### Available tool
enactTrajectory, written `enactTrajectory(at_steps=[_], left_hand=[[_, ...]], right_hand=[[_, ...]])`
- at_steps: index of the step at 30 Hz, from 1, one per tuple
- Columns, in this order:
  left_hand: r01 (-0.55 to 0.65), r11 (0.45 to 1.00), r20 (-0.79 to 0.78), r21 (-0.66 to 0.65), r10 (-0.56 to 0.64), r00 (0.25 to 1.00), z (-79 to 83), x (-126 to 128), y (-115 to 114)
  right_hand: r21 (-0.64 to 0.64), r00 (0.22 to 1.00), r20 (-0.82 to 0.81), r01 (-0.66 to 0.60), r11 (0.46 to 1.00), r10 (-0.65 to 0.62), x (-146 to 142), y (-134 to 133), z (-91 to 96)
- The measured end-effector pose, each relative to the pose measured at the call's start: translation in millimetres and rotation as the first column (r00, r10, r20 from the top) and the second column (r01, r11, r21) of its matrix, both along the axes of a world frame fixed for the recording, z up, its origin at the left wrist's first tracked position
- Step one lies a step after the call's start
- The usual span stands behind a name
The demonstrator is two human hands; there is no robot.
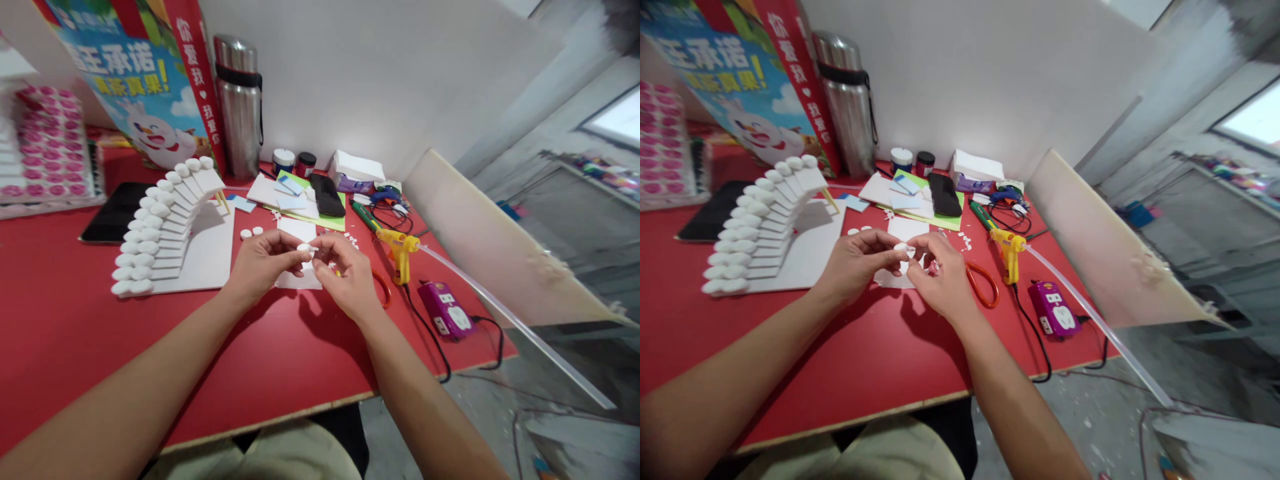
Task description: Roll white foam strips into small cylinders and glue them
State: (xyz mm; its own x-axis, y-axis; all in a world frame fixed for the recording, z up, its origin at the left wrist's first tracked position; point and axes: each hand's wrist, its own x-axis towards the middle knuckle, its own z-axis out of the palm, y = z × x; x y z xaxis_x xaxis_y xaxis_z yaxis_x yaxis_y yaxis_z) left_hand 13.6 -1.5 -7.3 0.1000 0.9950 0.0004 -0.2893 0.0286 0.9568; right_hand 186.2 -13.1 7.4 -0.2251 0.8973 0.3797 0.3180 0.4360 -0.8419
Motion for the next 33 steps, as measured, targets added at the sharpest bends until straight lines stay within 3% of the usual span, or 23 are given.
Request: enactTrajectory(at_steps=[10,17,28,33], left_hand=[[-0.028,0.997,-0.092,0.075,0.035,0.995,-1.6,-1.2,-0.3],[-0.091,0.991,-0.118,0.099,0.102,0.988,-1.3,-0.8,0.3],[-0.227,0.932,-0.195,0.284,0.288,0.938,-5.0,-1.0,-1.4],[-0.233,0.928,-0.218,0.291,0.302,0.928,-7.6,-1.3,-1.1]], right_hand=[[0.044,0.998,0.036,-0.044,0.998,0.042,-0.5,-0.4,1.8],[0.021,0.996,0.022,-0.09,0.996,0.089,-2.8,-3.6,3.3],[-0.078,0.979,-0.103,-0.185,0.98,0.177,-4.2,-2.5,1.0],[-0.089,0.98,-0.091,-0.183,0.979,0.175,-4.7,-2.7,0.9]])
